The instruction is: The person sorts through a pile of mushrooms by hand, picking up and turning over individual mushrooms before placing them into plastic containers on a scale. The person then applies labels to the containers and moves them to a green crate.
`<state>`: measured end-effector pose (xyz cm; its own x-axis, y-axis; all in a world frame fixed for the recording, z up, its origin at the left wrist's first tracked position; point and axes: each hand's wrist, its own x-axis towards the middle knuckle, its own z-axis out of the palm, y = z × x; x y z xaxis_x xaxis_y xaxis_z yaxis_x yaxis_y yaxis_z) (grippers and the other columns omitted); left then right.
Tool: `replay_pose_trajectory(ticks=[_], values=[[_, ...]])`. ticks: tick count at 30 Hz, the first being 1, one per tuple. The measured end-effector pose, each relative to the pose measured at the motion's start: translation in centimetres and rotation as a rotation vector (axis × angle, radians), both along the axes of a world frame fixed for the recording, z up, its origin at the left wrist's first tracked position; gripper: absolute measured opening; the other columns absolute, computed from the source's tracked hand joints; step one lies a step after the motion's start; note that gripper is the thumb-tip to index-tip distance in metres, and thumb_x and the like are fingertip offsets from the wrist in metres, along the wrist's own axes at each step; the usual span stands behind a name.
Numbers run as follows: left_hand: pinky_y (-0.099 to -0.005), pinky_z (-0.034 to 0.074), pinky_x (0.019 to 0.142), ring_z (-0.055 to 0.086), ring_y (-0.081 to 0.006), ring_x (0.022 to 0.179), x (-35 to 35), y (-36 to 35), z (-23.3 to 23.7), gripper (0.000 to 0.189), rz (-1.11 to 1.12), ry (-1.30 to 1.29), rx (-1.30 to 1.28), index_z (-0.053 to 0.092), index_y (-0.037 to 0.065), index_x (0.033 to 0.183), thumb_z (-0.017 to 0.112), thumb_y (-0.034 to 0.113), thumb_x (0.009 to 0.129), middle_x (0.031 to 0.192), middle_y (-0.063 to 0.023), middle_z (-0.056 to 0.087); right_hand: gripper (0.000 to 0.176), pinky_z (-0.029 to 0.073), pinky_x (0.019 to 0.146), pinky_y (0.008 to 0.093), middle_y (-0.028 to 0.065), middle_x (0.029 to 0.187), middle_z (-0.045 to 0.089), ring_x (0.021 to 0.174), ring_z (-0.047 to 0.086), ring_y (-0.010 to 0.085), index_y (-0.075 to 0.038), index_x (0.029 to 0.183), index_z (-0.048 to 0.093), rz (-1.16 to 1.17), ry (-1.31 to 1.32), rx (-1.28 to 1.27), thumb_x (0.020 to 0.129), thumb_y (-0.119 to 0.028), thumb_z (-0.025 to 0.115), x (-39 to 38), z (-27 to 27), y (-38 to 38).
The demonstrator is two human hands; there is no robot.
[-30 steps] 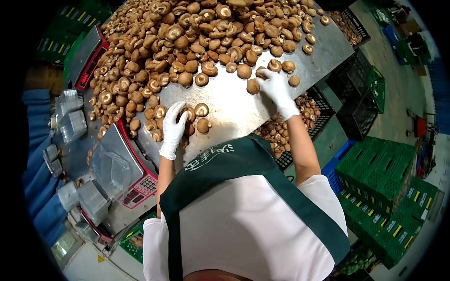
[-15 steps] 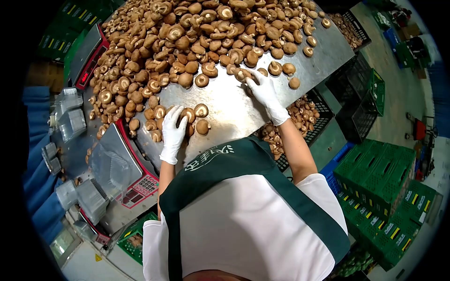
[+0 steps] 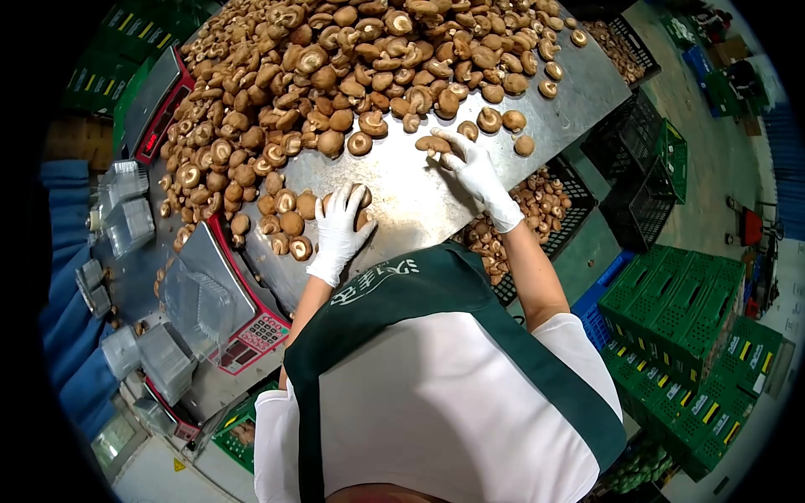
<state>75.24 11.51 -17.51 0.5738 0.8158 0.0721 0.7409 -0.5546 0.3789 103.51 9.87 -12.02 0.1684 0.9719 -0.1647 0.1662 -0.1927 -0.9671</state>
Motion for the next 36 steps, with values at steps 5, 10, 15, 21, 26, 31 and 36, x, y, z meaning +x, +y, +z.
replay_pose_trajectory(ticks=[5,10,15,21,26,31,36], values=[[-0.052,0.021,0.105,0.04,-0.0304,0.122,-0.1,0.2,-0.4,0.068,-0.006,-0.055,0.033,0.043,0.017,0.134,0.069,0.034,0.074,0.136,-0.0119,0.042,0.044,0.045,0.092,0.0263,0.0096,0.121,0.058,0.108,0.056,0.0171,-0.001,0.132,0.046,0.013,0.161,-0.069,0.089,0.006,0.048,-1.0,1.5,-0.1],[-0.0487,0.023,0.105,0.041,-0.0308,0.121,-0.4,0.4,0.0,0.064,-0.014,-0.092,0.033,0.045,0.014,0.132,0.068,0.032,0.075,0.134,-0.0132,0.044,0.041,0.046,0.093,0.0266,0.0091,0.12,0.058,0.108,0.057,0.0168,-0.001,0.131,0.047,0.06,0.185,-0.079,0.09,-0.003,0.053,-1.2,1.0,-0.2],[-0.0437,0.035,0.099,0.049,-0.0338,0.112,-0.8,1.0,1.1,0.054,0.051,-0.201,0.092,0.052,0.008,0.125,0.069,0.023,0.076,0.122,-0.0149,0.053,0.044,0.049,0.089,0.0266,0.0097,0.117,0.059,0.103,0.059,0.016,-0.002,0.132,0.046,0.118,0.371,-0.105,0.092,-0.018,0.057,-2.2,0.0,-0.3],[-0.0435,0.034,0.099,0.048,-0.0337,0.114,-2.4,1.7,1.3,0.05,0.172,-0.301,0.035,0.053,0.008,0.124,0.066,0.021,0.078,0.123,-0.0152,0.053,0.042,0.051,0.075,0.0232,0.0091,0.111,0.061,0.087,0.061,0.0127,-0.003,0.134,0.044,0.116,0.501,-0.191,0.094,-0.016,0.05,-3.2,-0.6,-0.4],[-0.0412,0.035,0.099,0.05,-0.033,0.115,-4.3,2.0,1.9,0.049,0.266,-0.345,0.007,0.054,0.007,0.124,0.066,0.02,0.079,0.125,-0.0158,0.053,0.036,0.051,0.065,0.0213,0.0095,0.102,0.062,0.073,0.061,0.0098,-0.004,0.133,0.046,0.094,0.544,-0.169,0.097,-0.01,0.042,-4.0,-0.2,0.0],[-0.0423,0.033,0.102,0.046,-0.0343,0.12,-6.3,2.1,1.1,0.049,0.349,-0.352,0.019,0.054,0.009,0.124,0.067,0.021,0.079,0.127,-0.0164,0.052,0.035,0.052,0.061,0.0225,0.0119,0.095,0.065,0.068,0.061,0.0104,-0.004,0.131,0.047,0.036,0.756,-0.235,0.097,-0.01,0.041,-5.0,0.7,0.4],[-0.0499,0.02,0.108,0.031,-0.036,0.131,-8.3,1.0,0.3,0.064,0.596,-0.12,0.042,0.048,0.013,0.131,0.069,0.037,0.075,0.14,-0.0176,0.038,0.035,0.053,0.068,0.0279,0.0205,0.109,0.064,0.082,0.066,0.0207,-0.005,0.128,0.052,0.113,0.141,-0.239,0.095,-0.014,0.044,-6.2,-4.7,0.7]])
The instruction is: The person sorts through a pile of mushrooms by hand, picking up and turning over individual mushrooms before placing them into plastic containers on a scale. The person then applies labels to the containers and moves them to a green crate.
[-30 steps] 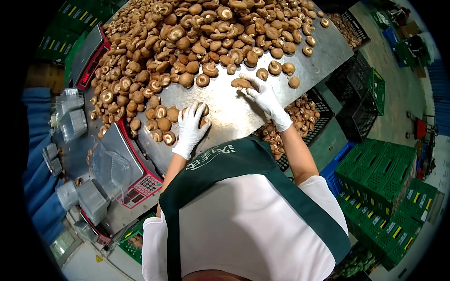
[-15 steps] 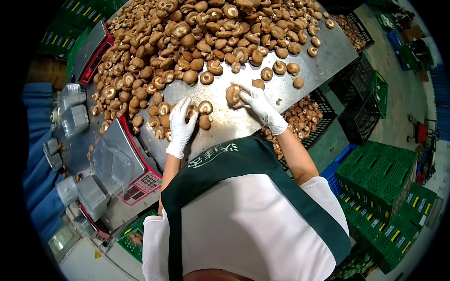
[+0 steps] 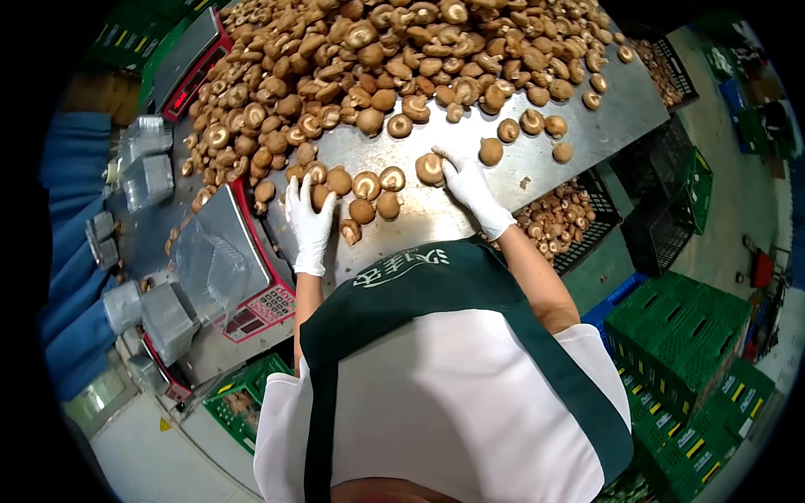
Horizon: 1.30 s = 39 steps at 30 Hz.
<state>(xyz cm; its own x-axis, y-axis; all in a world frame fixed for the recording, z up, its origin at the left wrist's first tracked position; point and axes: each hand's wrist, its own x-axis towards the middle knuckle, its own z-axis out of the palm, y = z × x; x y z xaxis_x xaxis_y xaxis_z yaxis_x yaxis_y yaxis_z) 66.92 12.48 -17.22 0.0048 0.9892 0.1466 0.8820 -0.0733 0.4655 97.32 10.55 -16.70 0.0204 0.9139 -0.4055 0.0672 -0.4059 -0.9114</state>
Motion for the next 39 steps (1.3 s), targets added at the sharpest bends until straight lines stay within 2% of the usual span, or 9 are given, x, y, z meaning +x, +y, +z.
replay_pose_trajectory(ticks=[2,7,14,16,19,23,29,34,39], values=[[-0.0543,0.013,0.11,0.024,-0.035,0.135,-0.1,-1.0,0.7,0.073,-0.043,0.069,-0.07,0.043,0.016,0.136,0.069,0.044,0.073,0.145,-0.0159,0.031,0.037,0.05,0.08,0.0327,0.019,0.105,0.066,0.093,0.065,0.0291,-0.008,0.127,0.053,0.192,-0.567,0.215,0.093,-0.023,0.052,-1.3,-0.1,-0.5],[-0.058,0.004,0.11,0.03,-0.0324,0.133,-0.3,-3.8,0.6,0.063,-0.214,0.086,-0.097,0.051,0.017,0.13,0.067,0.044,0.076,0.148,-0.016,0.025,0.041,0.049,0.086,0.039,0.0215,0.103,0.064,0.094,0.062,0.0369,-0.011,0.121,0.059,0.387,-0.57,0.129,0.087,-0.033,0.056,-2.6,1.5,-0.4],[-0.0552,0.016,0.108,0.032,-0.033,0.132,-1.8,-5.0,0.3,0.063,-0.112,0.061,0.01,0.05,0.014,0.13,0.07,0.037,0.075,0.143,-0.0148,0.034,0.034,0.049,0.084,0.0383,0.0174,0.1,0.066,0.092,0.063,0.0342,-0.008,0.113,0.062,0.217,-0.664,0.302,0.083,-0.022,0.058,-2.7,1.8,3.8],[-0.0548,0.017,0.108,0.029,-0.0337,0.133,-1.8,-4.3,0.4,0.066,-0.062,-0.025,0.038,0.048,0.015,0.132,0.071,0.037,0.074,0.144,-0.0157,0.034,0.036,0.047,0.09,0.0367,0.0175,0.11,0.063,0.104,0.059,0.0331,-0.006,0.115,0.06,0.132,-0.683,0.531,0.082,-0.019,0.063,-3.1,1.6,6.0],[-0.0545,0.016,0.108,0.025,-0.0352,0.135,-1.2,-2.2,0.8,0.071,-0.013,-0.064,0.057,0.045,0.015,0.134,0.071,0.041,0.073,0.145,-0.0167,0.03,0.047,0.042,0.097,0.0395,0.0203,0.133,0.046,0.119,0.046,0.0362,-0.008,0.121,0.056,0.097,-1.03,0.547,0.079,-0.028,0.064,-4.4,2.7,9.7],[-0.0577,0.012,0.108,0.021,-0.0394,0.135,-0.2,1.2,-0.4,0.084,0.029,0.21,-0.033,0.04,0.019,0.139,0.066,0.058,0.069,0.148,-0.0166,0.026,0.071,0.029,0.099,0.0623,0.0271,0.14,0.032,0.128,0.034,0.0435,-0.014,0.135,0.041,0.255,-1.216,0.516,0.076,-0.043,0.067,-7.3,1.0,11.2],[-0.0605,0.014,0.106,0.026,-0.0367,0.134,0.5,0.4,0.3,0.08,-0.099,0.257,-0.114,0.037,0.023,0.14,0.067,0.053,0.072,0.145,-0.0117,0.032,0.063,0.027,0.098,0.0648,0.0176,0.128,0.05,0.123,0.042,0.0347,-0.009,0.13,0.045,0.53,-1.067,0.666,0.077,-0.035,0.066,-8.2,1.4,5.7],[-0.0558,0.022,0.104,0.037,-0.031,0.128,-0.3,-2.6,0.3,0.062,-0.175,0.102,-0.029,0.052,0.017,0.128,0.072,0.036,0.073,0.138,-0.0135,0.041,0.05,0.041,0.098,0.0388,0.0157,0.132,0.048,0.12,0.047,0.0346,-0.009,0.126,0.052,0.61,-0.658,0.6,0.079,-0.021,0.065,-7.1,3.7,2.7],[-0.0509,0.027,0.103,0.041,-0.0316,0.124,-0.1,-1.5,1.1,0.056,-0.149,-0.016,0.081,0.055,0.014,0.124,0.071,0.034,0.074,0.134,-0.0149,0.045,0.036,0.044,0.096,0.0355,0.0138,0.12,0.06,0.11,0.057,0.0288,-0.009,0.116,0.061,0.242,-0.515,0.545,0.082,-0.018,0.067,-5.5,2.2,4.2]])
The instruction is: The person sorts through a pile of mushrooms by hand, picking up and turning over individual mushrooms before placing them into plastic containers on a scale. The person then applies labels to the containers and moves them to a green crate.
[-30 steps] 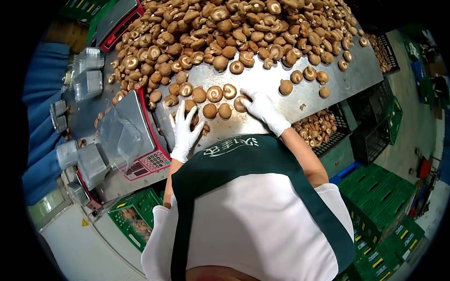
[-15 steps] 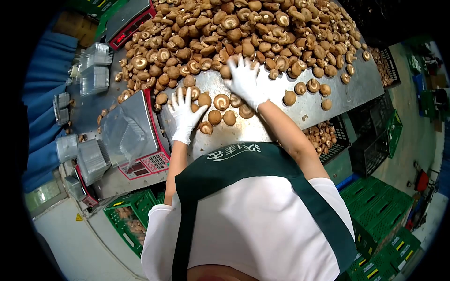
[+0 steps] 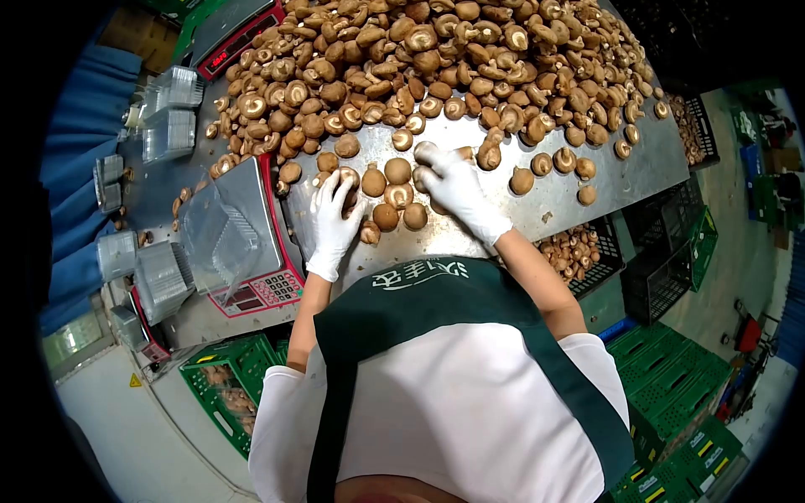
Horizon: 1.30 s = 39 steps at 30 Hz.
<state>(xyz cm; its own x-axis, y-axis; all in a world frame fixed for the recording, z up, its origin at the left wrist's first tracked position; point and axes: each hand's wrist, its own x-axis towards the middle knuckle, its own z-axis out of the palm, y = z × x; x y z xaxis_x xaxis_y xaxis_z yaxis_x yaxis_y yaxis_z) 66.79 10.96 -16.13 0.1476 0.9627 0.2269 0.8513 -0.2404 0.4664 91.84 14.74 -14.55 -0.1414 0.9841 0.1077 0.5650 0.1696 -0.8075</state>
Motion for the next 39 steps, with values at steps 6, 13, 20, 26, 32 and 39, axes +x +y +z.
replay_pose_trajectory(ticks=[6,13,20,26,32,39], values=[[-0.0513,0.027,0.104,0.037,-0.0351,0.127,4.5,5.2,1.5,0.067,-0.154,-0.027,-0.023,0.046,0.015,0.132,0.069,0.041,0.075,0.139,-0.0177,0.038,0.048,0.042,0.096,0.042,0.0202,0.131,0.048,0.116,0.049,0.0376,-0.008,0.12,0.056,-0.265,-0.667,0.085,0.077,-0.029,0.066,2.7,-1.2,4.1],[-0.047,0.034,0.096,0.046,-0.0307,0.115,6.6,6.1,-0.8,0.06,-0.236,0.099,-0.265,0.051,0.013,0.126,0.063,0.047,0.078,0.131,-0.0153,0.046,0.032,0.041,0.094,0.0441,0.0142,0.11,0.062,0.107,0.054,0.0325,-0.007,0.104,0.065,-0.117,-0.492,0.125,0.077,-0.024,0.065,2.8,-0.8,2.0],[-0.0458,0.034,0.098,0.048,-0.0319,0.115,4.5,2.8,-0.2,0.051,-0.267,0.148,-0.085,0.057,0.011,0.12,0.066,0.038,0.078,0.124,-0.0151,0.053,0.056,0.047,0.09,0.0369,0.0186,0.119,0.057,0.108,0.055,0.0319,-0.002,0.12,0.054,-0.011,-0.365,0.01,0.074,-0.029,0.07,-2.0,-0.4,7.9],[-0.043,0.036,0.097,0.05,-0.0324,0.112,3.2,2.7,0.6,0.048,-0.18,-0.028,-0.032,0.056,0.009,0.121,0.066,0.03,0.079,0.123,-0.0155,0.054,0.048,0.051,0.08,0.0418,0.0207,0.102,0.057,0.101,0.052,0.0366,0.002,0.098,0.055,-0.083,-0.519,0.006,0.067,-0.031,0.073,-5.5,-1.7,8.8],[-0.04,0.039,0.096,0.052,-0.033,0.111,1.7,3.5,0.7,0.043,-0.068,-0.118,-0.032,0.059,0.008,0.118,0.066,0.026,0.079,0.123,-0.0147,0.056,0.056,0.05,0.078,0.0425,0.0195,0.111,0.054,0.102,0.052,0.0366,-0.002,0.113,0.053,-0.033,-0.528,-0.006,0.068,-0.03,0.067,-4.5,-1.2,7.8],[-0.0402,0.042,0.095,0.051,-0.0311,0.113,2.8,7.7,0.6,0.045,-0.032,-0.099,-0.046,0.056,0.009,0.121,0.063,0.026,0.08,0.127,-0.0118,0.053,0.047,0.049,0.075,0.0433,0.0192,0.105,0.056,0.097,0.051,0.0374,-0.004,0.107,0.055,0.052,-0.523,0.179,0.066,-0.023,0.069,-5.5,-4.1,7.2]])
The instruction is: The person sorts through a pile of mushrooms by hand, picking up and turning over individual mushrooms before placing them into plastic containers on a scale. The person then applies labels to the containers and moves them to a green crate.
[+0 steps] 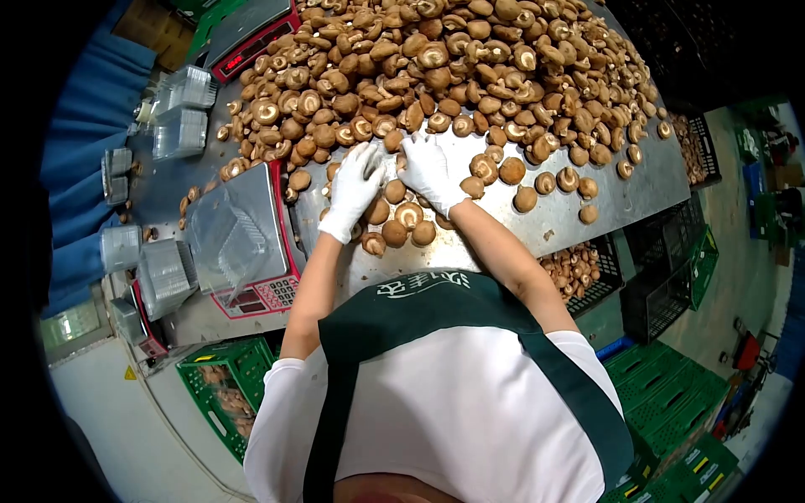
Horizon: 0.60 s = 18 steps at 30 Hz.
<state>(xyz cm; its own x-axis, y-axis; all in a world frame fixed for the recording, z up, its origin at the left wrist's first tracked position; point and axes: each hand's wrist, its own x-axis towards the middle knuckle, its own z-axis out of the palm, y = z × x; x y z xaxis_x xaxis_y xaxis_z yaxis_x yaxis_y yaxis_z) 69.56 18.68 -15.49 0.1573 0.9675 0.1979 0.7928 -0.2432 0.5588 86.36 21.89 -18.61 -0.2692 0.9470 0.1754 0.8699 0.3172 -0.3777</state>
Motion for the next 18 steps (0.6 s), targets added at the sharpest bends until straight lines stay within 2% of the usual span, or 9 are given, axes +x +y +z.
replay_pose_trajectory(ticks=[4,6,7,10,11,12,14,16,18], values=[[-0.0382,0.046,0.089,0.055,-0.0292,0.108,1.8,3.8,0.0,0.043,-0.01,0.056,-0.011,0.055,0.01,0.121,0.061,0.026,0.081,0.126,-0.0097,0.053,0.046,0.049,0.076,0.0428,0.0182,0.098,0.059,0.092,0.054,0.0368,-0.006,0.105,0.053,-0.003,0.081,-0.153,0.066,-0.024,0.071,-0.2,1.6,-0.5],[-0.0391,0.049,0.084,0.057,-0.0278,0.104,2.7,4.9,-0.1,0.039,-0.104,0.132,-0.204,0.057,0.011,0.116,0.062,0.025,0.08,0.12,-0.0082,0.055,0.042,0.049,0.076,0.0431,0.0163,0.091,0.061,0.085,0.058,0.0369,-0.008,0.102,0.052,-0.124,0.277,-0.295,0.068,-0.025,0.069,0.6,1.5,-0.4],[-0.0411,0.051,0.076,0.059,-0.0285,0.096,3.1,5.0,0.0,0.035,-0.098,0.199,-0.13,0.058,0.011,0.112,0.063,0.021,0.079,0.112,-0.0096,0.056,0.04,0.049,0.076,0.0431,0.0174,0.089,0.062,0.083,0.061,0.0381,-0.009,0.102,0.051,-0.183,0.416,-0.277,0.069,-0.025,0.068,1.0,2.0,-0.7],[-0.0428,0.051,0.073,0.06,-0.031,0.089,4.0,4.4,0.2,0.035,-0.036,0.319,-0.092,0.056,0.012,0.113,0.063,0.016,0.078,0.109,-0.0116,0.053,0.037,0.052,0.066,0.0291,0.0143,0.087,0.064,0.078,0.065,0.0199,-0.009,0.1,0.049,-0.4,0.74,-0.481,0.072,-0.025,0.069,3.2,5.9,-1.1],[-0.0419,0.051,0.071,0.06,-0.0309,0.086,4.0,4.3,-0.6,0.04,-0.047,0.336,-0.037,0.054,0.013,0.115,0.065,0.015,0.076,0.107,-0.0123,0.052,0.036,0.052,0.065,0.0233,0.0097,0.087,0.063,0.077,0.063,0.0134,-0.007,0.099,0.049,-0.4,0.902,-0.499,0.074,-0.021,0.07,4.4,5.5,-1.0],[-0.0419,0.051,0.071,0.06,-0.0309,0.086,3.8,4.2,-1.3,0.04,-0.051,0.335,-0.042,0.054,0.013,0.115,0.065,0.015,0.076,0.107,-0.0123,0.052,0.033,0.053,0.066,0.0242,0.0093,0.09,0.063,0.077,0.063,0.0153,-0.003,0.1,0.05,-0.335,1.154,-0.486,0.077,-0.018,0.068,5.6,2.5,-0.4],[-0.0405,0.051,0.072,0.06,-0.0301,0.085,3.8,4.2,-1.1,0.044,0.039,0.188,-0.058,0.053,0.013,0.116,0.067,0.016,0.075,0.111,-0.011,0.052,0.032,0.054,0.07,0.0274,0.0092,0.093,0.063,0.084,0.063,0.0163,-0.003,0.106,0.051,-0.248,1.417,-0.63,0.08,-0.016,0.065,6.9,5.1,-1.4],[-0.0386,0.051,0.077,0.062,-0.0265,0.089,4.0,3.4,0.5,0.045,0.082,0.073,-0.146,0.056,0.012,0.117,0.069,0.02,0.075,0.113,-0.0097,0.055,0.046,0.05,0.088,0.0379,0.0098,0.107,0.062,0.1,0.061,0.0202,-0.004,0.121,0.049,-0.198,1.576,-0.898,0.08,-0.017,0.063,8.2,4.6,-1.9],[-0.0353,0.051,0.079,0.062,-0.0228,0.093,4.5,2.2,2.8,0.043,0.02,-0.377,-0.216,0.059,0.01,0.115,0.069,0.02,0.074,0.111,-0.0104,0.058,0.056,0.048,0.092,0.0408,0.0111,0.115,0.059,0.103,0.059,0.0223,-0.005,0.131,0.044,-0.011,1.62,-0.992,0.079,-0.014,0.062,8.4,5.1,-2.6]])
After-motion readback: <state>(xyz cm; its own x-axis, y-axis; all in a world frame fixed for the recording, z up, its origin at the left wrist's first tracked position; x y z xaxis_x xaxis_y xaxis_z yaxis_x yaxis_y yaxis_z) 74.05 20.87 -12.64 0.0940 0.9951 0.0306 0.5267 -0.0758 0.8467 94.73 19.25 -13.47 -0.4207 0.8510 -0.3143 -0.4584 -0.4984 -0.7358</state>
